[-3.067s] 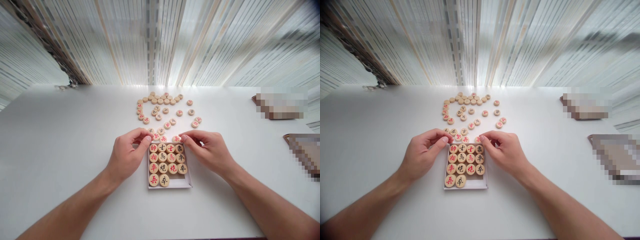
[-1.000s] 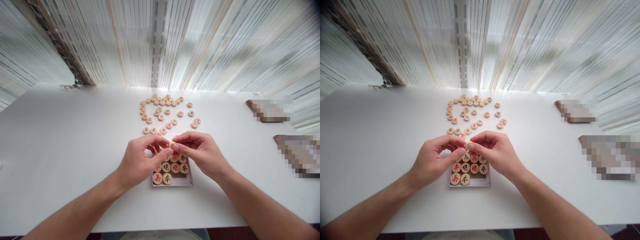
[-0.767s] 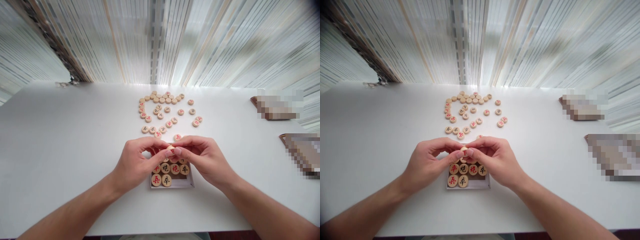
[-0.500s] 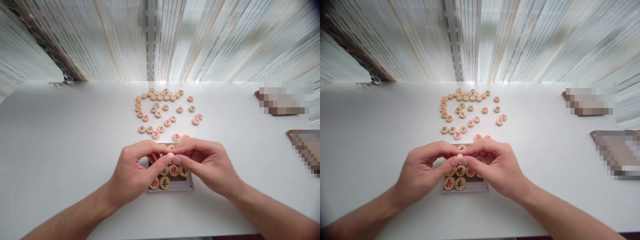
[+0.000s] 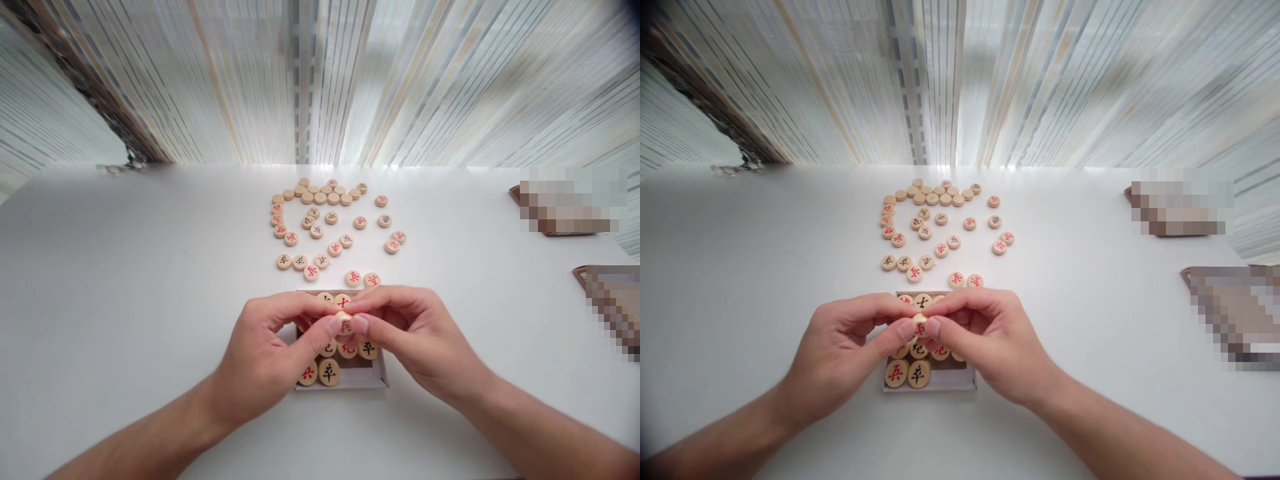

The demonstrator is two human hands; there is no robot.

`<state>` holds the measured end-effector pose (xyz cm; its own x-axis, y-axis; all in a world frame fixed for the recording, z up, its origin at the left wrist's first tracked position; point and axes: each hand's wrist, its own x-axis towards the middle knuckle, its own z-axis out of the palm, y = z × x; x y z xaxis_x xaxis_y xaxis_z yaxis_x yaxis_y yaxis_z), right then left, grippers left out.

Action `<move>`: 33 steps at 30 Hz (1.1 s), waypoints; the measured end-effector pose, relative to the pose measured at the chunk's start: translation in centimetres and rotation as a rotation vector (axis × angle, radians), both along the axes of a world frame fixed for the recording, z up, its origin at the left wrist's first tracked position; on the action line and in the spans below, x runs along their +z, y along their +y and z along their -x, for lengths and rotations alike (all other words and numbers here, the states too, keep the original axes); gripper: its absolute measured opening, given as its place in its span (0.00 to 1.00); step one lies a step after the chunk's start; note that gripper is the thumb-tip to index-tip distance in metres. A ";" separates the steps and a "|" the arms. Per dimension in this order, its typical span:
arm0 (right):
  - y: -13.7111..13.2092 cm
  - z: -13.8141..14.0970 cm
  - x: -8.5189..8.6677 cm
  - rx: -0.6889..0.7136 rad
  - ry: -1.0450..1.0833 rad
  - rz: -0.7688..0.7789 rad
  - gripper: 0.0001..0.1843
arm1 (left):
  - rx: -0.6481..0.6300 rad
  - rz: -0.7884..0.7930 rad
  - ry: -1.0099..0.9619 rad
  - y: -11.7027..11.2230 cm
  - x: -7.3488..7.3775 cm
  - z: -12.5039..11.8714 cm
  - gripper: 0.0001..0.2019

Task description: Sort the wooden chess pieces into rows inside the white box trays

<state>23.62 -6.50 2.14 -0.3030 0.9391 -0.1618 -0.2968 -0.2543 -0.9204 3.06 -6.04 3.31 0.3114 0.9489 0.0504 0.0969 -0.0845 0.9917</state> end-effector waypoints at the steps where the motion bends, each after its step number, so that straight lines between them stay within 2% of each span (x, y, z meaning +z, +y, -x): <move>1: 0.0 -0.1 -0.1 0.009 0.010 0.019 0.06 | -0.002 0.029 -0.026 0.0 0.0 0.0 0.06; 4: 0.0 -0.2 -0.3 0.021 0.052 0.065 0.08 | -0.005 0.093 -0.109 -0.1 0.0 -0.2 0.08; 9: 0.1 -0.3 -0.1 0.017 0.071 0.136 0.10 | -0.003 0.095 -0.172 -0.1 -0.3 -0.4 0.13; 15: 0.0 -0.5 0.1 0.071 0.116 0.227 0.21 | 0.029 0.087 -0.192 -0.1 -0.4 -0.4 0.13; 19: 0.0 -0.4 0.1 0.115 0.138 0.261 0.17 | 0.039 -0.003 -0.152 -0.2 -0.2 -0.1 0.12; 26: -0.2 -0.4 0.3 0.173 0.226 0.310 0.14 | -0.090 -0.252 -0.097 -0.2 -0.3 0.4 0.23; 29: -0.2 -0.3 0.1 0.119 0.179 0.274 0.12 | -0.099 -0.282 -0.047 -0.2 -0.1 0.3 0.20; 33: -0.1 -0.3 0.1 0.098 0.124 0.188 0.08 | -0.060 -0.237 -0.064 -0.2 -0.2 0.1 0.17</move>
